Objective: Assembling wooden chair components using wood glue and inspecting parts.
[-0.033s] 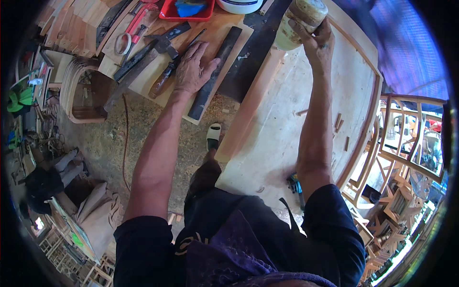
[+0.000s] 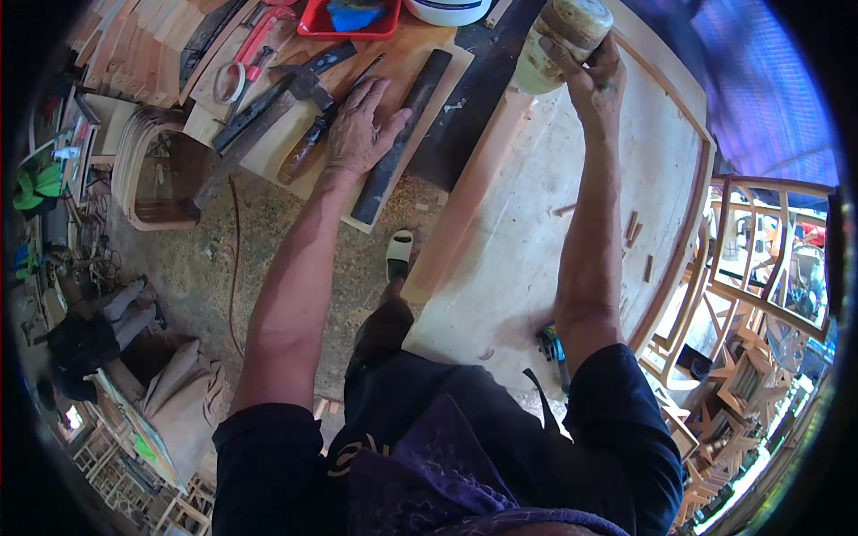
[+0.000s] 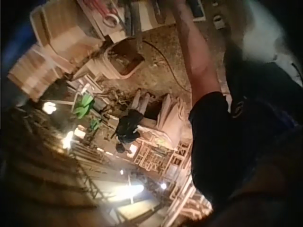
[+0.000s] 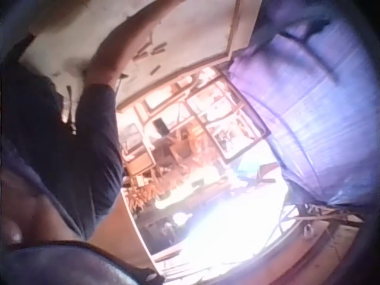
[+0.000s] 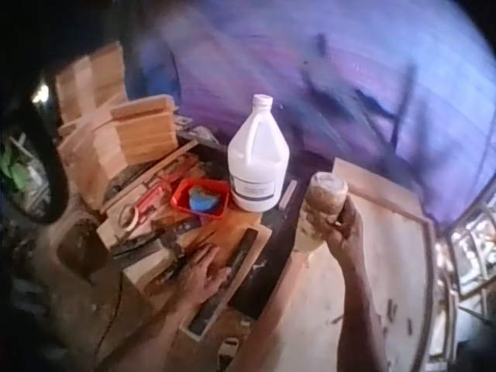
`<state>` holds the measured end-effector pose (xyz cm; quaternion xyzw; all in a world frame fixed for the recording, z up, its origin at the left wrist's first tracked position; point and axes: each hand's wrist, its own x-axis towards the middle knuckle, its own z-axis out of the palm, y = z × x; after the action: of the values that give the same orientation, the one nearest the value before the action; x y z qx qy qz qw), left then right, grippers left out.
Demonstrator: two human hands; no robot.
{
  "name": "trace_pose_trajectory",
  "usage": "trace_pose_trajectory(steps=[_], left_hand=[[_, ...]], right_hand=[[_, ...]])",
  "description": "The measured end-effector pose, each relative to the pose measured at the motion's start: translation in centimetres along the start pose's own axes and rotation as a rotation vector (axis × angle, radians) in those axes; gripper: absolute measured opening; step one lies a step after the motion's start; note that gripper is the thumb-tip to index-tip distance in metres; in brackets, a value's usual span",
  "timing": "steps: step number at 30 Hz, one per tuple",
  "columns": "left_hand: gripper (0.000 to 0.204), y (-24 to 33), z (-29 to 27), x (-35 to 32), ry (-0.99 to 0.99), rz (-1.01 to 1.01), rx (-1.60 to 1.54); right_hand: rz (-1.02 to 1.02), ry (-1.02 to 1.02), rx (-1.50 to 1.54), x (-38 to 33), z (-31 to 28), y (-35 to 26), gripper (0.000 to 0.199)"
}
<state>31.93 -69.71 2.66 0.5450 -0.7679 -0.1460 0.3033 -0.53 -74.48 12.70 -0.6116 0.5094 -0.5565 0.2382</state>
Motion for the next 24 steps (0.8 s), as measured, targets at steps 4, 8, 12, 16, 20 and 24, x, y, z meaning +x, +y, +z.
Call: trace_pose_trajectory(steps=[4, 8, 12, 16, 20, 24], left_hand=[[0.067, 0.0, 0.0, 0.1, 0.000, 0.009, -0.008], [0.068, 0.3, -0.1, 0.1, -0.018, -0.013, -0.003], [0.068, -0.1, 0.1, -0.1, -0.023, -0.015, 0.012], [0.069, -0.2, 0.2, -0.1, -0.025, -0.020, 0.018], [0.069, -0.1, 0.1, 0.0, -0.035, -0.024, 0.012], [0.068, -0.2, 0.1, 0.0, -0.029, -0.018, 0.005]], right_hand=[[-0.018, -0.001, 0.026, 0.1, -0.5, 1.0, 0.054], [-0.041, 0.013, -0.016, 0.4, -0.8, 2.0, 0.055], [-0.021, 0.025, -0.026, 0.1, -0.4, 0.9, 0.056], [-0.028, 0.022, -0.047, 0.2, -0.4, 1.4, 0.057], [-0.036, 0.025, -0.027, 0.4, -0.4, 1.5, 0.057], [-0.073, 0.054, -0.002, 0.4, 0.3, 1.5, 0.047]])
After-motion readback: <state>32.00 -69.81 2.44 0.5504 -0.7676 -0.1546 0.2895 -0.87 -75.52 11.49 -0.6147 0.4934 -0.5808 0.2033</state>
